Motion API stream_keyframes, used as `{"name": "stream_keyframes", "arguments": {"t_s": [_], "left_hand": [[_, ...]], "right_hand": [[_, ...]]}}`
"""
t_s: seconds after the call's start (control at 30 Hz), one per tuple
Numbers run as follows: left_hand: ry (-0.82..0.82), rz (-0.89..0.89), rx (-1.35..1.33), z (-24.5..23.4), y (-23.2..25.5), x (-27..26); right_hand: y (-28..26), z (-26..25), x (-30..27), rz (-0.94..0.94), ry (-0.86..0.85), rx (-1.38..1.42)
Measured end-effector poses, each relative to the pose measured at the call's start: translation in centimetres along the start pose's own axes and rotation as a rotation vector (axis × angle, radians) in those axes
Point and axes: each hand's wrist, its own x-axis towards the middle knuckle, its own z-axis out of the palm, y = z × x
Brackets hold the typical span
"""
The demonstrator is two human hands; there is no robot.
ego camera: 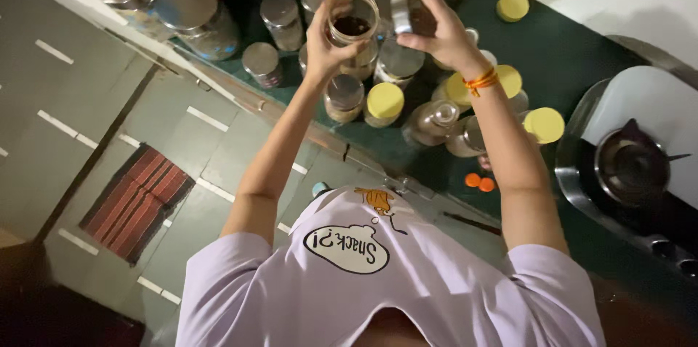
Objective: The person stands at a kitchen counter covered with many spice jars and containers, picking up jars one at a time, unscrewing or lifting their lids, and matching lids back onto the containers. They also handle small orange-capped containers and a large yellow-lidded jar, closing each container before moving to the next.
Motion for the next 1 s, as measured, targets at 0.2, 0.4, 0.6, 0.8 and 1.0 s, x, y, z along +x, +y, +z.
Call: {"name": "stream_keyframes", "arguments": {"t_s": [0.2,0.4,0.6,0.8,1.0], "left_hand": [[0.004,0.027,0.063,-6.4,-1.7,-1.1],[0.008,-0.006,0.051,-8.2,-4.5,-2.3],[-0.03,-0.026,0.016,-9.0,-5.8,-2.6],[-0.063,-0.111,0.049,-8.8,-4.9,-2.6],[-0.081,-0.188,0.032,-8.7,-4.4,-2.6]], "right_hand": [[0.3,5.9,6.5,-0.207,-0.068,-0.614],[2.7,10.2,10.3,-0.009,-0.142,-0.681],[3.2,11.9,12.0,0.062,-0.183,-0.679],[1.9,12.7,13.4,0.022,-0.264,-0.82],[1.7,13.2,14.2,0.026,-0.339,-1.031]]}}
